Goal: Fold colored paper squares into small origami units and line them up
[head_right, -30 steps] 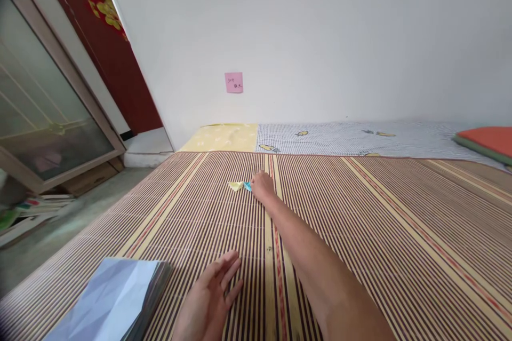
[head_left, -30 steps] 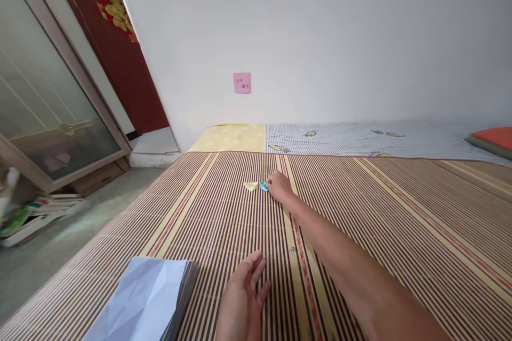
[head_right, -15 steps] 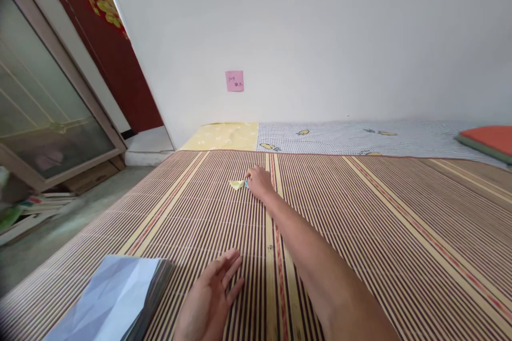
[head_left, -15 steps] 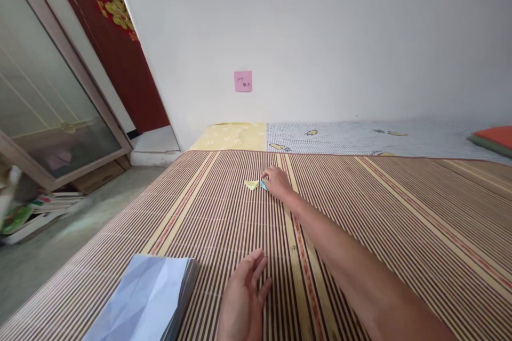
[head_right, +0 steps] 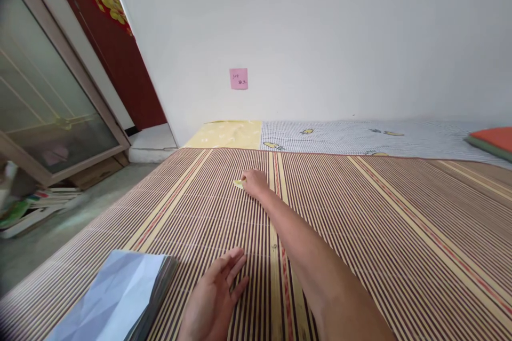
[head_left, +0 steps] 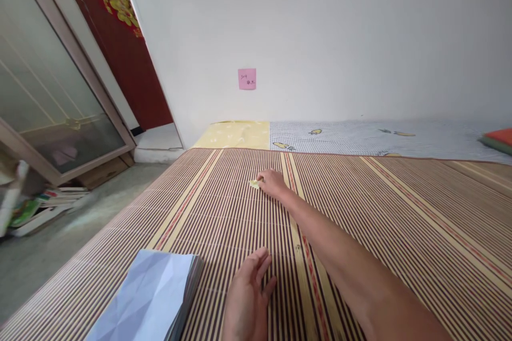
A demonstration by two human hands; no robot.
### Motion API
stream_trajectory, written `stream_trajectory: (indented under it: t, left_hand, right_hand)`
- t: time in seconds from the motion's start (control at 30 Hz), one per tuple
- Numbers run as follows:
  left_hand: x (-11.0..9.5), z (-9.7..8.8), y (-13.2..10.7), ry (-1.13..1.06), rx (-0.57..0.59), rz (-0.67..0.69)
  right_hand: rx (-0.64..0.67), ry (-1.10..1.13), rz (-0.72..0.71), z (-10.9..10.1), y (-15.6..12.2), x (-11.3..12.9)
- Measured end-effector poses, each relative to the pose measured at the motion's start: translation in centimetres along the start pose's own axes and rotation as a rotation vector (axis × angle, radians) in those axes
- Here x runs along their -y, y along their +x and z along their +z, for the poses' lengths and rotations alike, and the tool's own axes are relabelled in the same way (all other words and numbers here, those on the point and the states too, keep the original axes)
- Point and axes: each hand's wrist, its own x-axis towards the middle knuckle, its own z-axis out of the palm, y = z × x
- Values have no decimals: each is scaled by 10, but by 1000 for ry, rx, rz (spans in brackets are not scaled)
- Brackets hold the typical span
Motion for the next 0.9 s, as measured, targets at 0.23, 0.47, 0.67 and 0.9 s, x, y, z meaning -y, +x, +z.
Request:
stream_trajectory:
  t: [0.23, 0.47, 0.67, 0.9]
  left_hand:
    - [-4, 3, -1, -1, -9, -16]
    - [-2, 1, -3, 9, -7, -12]
    - [-2, -1, -3, 8, 7, -10]
    - [-9, 7, -9, -2, -26, -49]
  right_hand:
    - [-9, -17, 47, 3, 2, 5]
    - [2, -39, 57, 5, 3, 6]
    - [7, -58, 77, 11, 7, 3]
    - [8, -79, 109, 12, 10, 5]
